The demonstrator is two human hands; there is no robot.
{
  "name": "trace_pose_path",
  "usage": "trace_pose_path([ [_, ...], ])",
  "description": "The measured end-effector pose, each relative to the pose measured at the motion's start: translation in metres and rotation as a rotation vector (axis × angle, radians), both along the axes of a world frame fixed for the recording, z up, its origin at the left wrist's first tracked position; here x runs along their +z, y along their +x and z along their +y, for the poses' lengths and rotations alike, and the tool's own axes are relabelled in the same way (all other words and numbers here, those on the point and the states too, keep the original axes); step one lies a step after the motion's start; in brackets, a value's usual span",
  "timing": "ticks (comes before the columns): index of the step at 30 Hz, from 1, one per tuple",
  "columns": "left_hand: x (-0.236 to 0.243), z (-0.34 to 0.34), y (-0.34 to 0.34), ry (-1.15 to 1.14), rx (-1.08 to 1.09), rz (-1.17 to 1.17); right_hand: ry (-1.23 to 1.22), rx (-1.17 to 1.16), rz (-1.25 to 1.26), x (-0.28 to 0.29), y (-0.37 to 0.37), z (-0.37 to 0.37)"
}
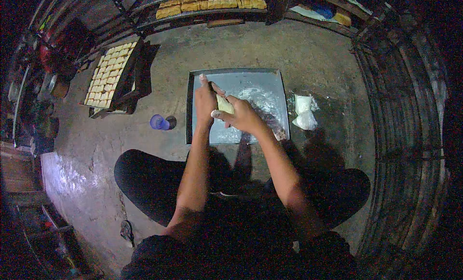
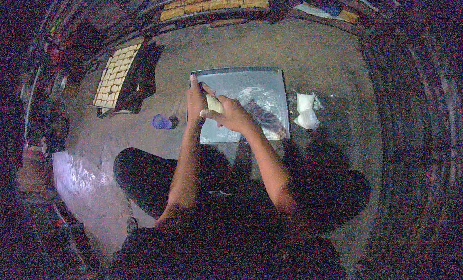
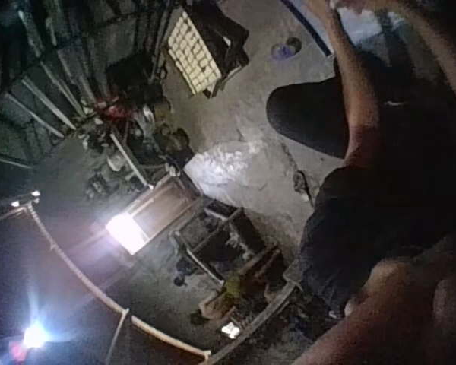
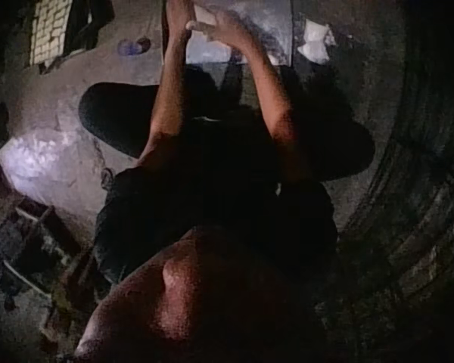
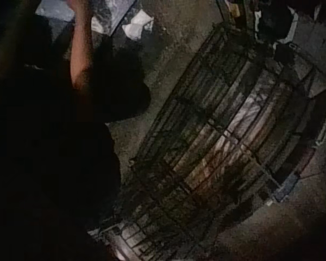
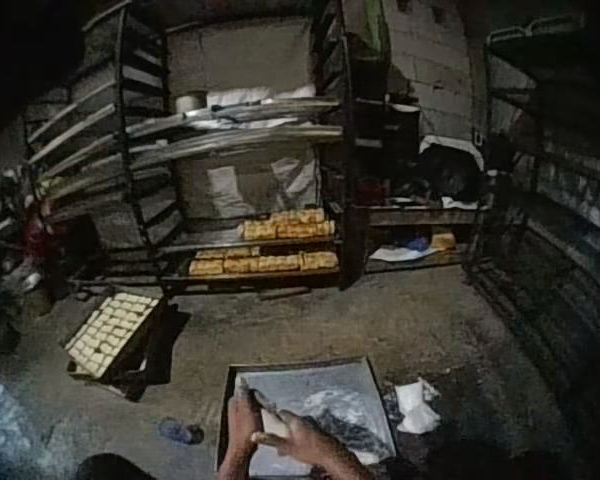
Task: The person kneads a piece of dough on a metal tray by hand, pressing, folding, and rolling the dough repeatedly.
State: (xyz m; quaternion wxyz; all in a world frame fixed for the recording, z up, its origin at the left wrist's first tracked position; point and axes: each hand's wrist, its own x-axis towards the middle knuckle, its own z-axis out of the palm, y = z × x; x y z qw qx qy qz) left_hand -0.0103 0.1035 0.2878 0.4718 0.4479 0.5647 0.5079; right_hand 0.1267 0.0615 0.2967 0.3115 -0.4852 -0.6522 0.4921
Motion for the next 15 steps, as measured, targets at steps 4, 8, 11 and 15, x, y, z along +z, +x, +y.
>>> trace_pose_path([
  [4,-0.008,0.002,-0.006,-0.042,0.091,-0.047,-0.031,-0.008,-0.077,-0.005,-0.004,0.000],
  [8,-0.034,0.022,-0.010,-0.080,0.119,-0.139,0.204,-0.019,-0.322,-0.003,-0.007,-0.001],
  [11,-0.034,0.029,-0.008,-0.184,0.136,-0.246,0.157,-0.029,-0.377,0.004,-0.004,-0.007],
  [15,-0.035,0.042,-0.014,-0.210,0.133,-0.382,0.194,-0.032,-0.393,0.017,-0.007,-0.010],
])
